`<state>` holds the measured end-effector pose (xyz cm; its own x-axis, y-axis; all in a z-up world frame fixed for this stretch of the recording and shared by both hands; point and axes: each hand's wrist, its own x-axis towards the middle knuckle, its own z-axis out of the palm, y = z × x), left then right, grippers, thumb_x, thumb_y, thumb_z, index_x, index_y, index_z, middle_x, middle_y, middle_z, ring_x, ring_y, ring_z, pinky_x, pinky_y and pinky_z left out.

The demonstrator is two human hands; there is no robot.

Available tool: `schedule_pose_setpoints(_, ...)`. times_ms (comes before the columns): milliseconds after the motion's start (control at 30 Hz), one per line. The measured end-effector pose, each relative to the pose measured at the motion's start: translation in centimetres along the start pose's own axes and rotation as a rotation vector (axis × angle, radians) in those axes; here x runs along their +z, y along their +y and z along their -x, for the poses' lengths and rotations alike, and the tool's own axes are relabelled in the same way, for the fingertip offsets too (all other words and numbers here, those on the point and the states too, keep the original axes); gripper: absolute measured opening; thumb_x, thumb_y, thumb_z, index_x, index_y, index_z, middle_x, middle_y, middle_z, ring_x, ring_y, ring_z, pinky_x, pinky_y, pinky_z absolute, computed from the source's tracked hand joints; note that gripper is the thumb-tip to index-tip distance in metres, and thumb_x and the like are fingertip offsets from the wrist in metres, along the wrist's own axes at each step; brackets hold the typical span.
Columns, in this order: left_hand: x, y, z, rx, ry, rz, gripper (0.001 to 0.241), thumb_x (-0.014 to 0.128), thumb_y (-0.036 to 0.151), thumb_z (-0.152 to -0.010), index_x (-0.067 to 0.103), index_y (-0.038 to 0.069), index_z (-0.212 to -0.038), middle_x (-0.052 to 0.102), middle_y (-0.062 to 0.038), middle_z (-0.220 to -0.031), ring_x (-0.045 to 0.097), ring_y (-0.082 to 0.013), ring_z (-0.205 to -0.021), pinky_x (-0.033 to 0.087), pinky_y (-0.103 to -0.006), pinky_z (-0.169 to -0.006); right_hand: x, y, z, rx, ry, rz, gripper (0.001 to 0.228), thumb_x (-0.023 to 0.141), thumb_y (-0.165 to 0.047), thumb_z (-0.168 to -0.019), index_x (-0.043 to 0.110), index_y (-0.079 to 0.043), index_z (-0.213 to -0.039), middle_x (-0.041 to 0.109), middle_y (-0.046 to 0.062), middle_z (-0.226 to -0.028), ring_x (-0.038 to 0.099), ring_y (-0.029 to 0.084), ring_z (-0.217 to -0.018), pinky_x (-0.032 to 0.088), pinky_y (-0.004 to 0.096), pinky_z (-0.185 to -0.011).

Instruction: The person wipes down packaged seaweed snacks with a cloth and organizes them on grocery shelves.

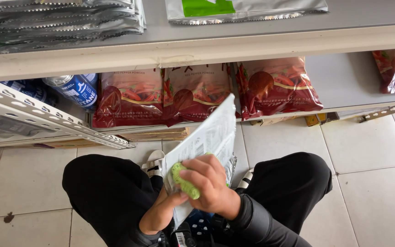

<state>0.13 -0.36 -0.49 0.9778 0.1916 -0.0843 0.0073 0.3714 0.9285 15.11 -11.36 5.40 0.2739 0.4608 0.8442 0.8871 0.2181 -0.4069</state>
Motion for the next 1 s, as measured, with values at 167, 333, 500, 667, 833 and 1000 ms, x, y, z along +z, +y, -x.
schedule_pose_setpoints(167,-0.1,0.1,0.5,-0.141,0.124,0.144,0.061,0.051,0.019,-0.098,0.042,-0.01,-0.15,0.055,-0.022,-0.147,0.05,-0.0286,-0.135,0.036,-0.0404,-0.115,-1.0,1.5,-0.9,0.22,0.1,0.052,0.046,0.075,-0.002,-0.088,0.052,-0.004,-0.129,0.065,0.016,-0.12,0.067,0.032,-0.106,0.058,0.041,-0.089)
schedule_pose_setpoints(333,0.3,1.3,0.1,-0.078,0.091,0.167,0.073,0.048,0.019,-0.09,0.031,-0.006,-0.156,0.047,-0.019,-0.156,0.045,-0.0271,-0.143,0.031,-0.0382,-0.119,-4.5,0.3,-6.8,0.553,-0.056,-0.361,0.054,0.063,0.001,-0.089,0.043,0.004,-0.139,0.048,0.027,-0.146,0.054,0.038,-0.125,0.047,0.041,-0.102)
schedule_pose_setpoints(500,2.2,2.9,-0.3,0.105,-0.106,0.091,0.103,0.06,0.049,-0.091,0.004,0.002,-0.163,0.027,-0.016,-0.165,0.028,-0.0263,-0.154,0.023,-0.0415,-0.126,-4.9,2.0,-5.3,0.5,-0.229,-0.52,0.034,0.066,-0.006,-0.099,0.052,0.0,-0.129,0.063,0.019,-0.133,0.063,0.031,-0.122,0.049,0.039,-0.107)
schedule_pose_setpoints(667,2.4,4.3,-0.7,0.074,-0.314,0.599,0.119,0.061,0.073,-0.09,-0.012,0.013,-0.163,0.027,-0.018,-0.164,0.03,-0.0337,-0.151,0.027,-0.0488,-0.124,-4.9,1.2,-5.1,0.164,-0.349,-0.35,0.03,0.071,-0.012,-0.096,0.055,-0.004,-0.121,0.064,0.013,-0.12,0.069,0.031,-0.11,0.057,0.04,-0.095)
schedule_pose_setpoints(833,3.7,8.2,-1.8,0.122,-0.205,-0.054,0.12,0.064,0.067,-0.091,-0.005,0.004,-0.165,0.02,-0.017,-0.169,0.02,-0.0301,-0.159,0.019,-0.0459,-0.13,-4.7,-0.8,-4.8,-0.163,-0.424,-0.206,0.036,0.073,-0.016,-0.088,0.059,-0.005,-0.119,0.066,0.013,-0.121,0.064,0.027,-0.087,0.051,0.041,-0.075)
schedule_pose_setpoints(1000,2.6,4.7,-0.8,0.008,-0.161,-0.049,0.113,0.065,0.058,-0.094,-0.004,0.003,-0.164,0.02,-0.018,-0.166,0.019,-0.0294,-0.156,0.018,-0.0447,-0.126,-3.3,0.4,-2.6,-0.067,-0.119,-0.026,0.045,0.079,-0.012,-0.089,0.052,-0.003,-0.124,0.061,0.022,-0.125,0.066,0.03,-0.097,0.055,0.04,-0.08)
